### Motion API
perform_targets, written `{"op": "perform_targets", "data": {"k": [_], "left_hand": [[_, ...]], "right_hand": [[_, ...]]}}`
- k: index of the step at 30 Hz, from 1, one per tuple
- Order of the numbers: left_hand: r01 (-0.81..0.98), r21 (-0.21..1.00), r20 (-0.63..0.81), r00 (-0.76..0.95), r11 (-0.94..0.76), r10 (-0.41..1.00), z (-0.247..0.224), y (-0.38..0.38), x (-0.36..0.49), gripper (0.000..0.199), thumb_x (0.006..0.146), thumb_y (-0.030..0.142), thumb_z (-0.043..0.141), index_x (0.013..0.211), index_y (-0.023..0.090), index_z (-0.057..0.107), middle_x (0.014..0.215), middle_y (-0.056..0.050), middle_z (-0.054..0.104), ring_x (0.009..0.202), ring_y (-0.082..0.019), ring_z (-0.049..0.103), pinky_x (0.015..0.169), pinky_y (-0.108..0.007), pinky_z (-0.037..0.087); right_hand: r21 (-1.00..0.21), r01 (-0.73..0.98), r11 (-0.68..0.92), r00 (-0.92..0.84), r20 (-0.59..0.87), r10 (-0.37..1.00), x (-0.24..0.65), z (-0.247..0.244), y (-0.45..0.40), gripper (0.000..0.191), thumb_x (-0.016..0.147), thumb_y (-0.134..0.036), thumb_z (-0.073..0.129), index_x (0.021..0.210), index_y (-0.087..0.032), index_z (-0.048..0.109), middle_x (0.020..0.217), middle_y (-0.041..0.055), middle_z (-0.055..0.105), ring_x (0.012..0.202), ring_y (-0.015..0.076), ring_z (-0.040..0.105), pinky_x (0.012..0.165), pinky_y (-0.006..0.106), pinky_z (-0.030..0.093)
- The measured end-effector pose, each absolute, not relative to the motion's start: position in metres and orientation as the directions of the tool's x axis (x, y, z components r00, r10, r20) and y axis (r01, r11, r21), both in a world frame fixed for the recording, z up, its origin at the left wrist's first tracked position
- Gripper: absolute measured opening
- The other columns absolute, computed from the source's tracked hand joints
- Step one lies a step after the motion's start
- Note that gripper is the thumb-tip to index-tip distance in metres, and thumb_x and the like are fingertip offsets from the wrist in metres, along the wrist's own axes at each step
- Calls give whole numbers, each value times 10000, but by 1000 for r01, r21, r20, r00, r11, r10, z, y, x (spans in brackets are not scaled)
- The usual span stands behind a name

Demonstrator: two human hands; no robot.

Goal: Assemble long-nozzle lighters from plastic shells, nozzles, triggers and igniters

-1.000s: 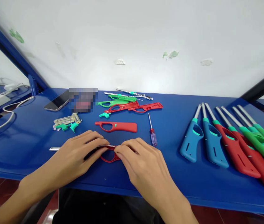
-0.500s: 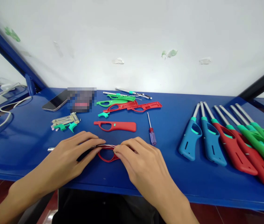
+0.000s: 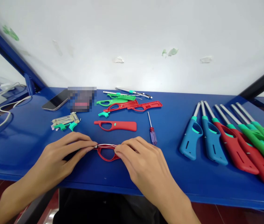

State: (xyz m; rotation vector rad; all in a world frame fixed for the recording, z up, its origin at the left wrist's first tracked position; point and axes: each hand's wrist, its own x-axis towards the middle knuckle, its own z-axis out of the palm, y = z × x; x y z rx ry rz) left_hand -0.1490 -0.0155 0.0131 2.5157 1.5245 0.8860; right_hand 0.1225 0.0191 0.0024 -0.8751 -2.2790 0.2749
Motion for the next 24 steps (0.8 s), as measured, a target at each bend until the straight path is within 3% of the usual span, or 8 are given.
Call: {"op": "perform_targets", "data": {"k": [10, 24], "left_hand": [[765, 282, 439, 435, -580, 786, 9, -15, -153, 239, 1084, 166, 537, 1251, 246, 688, 1170, 11, 639, 1044, -95, 615, 951, -206, 482], [755, 298, 427, 441, -584, 789, 9, -11, -155, 265, 1084, 164, 531, 1280, 260, 682, 1152, -2, 620, 1019, -110, 603, 914, -220, 490]], "right_hand": [[-410, 515, 753, -543, 524, 656, 122, 1, 19, 104, 1067, -187, 608, 1100, -254, 680, 1090, -62, 755, 973, 125, 668, 921, 271, 496], [-423, 510, 749, -538, 523, 661, 123, 1, 20, 111, 1062, -187, 611, 1098, -255, 692, 1091, -52, 762, 966, 136, 673, 907, 274, 510]]}}
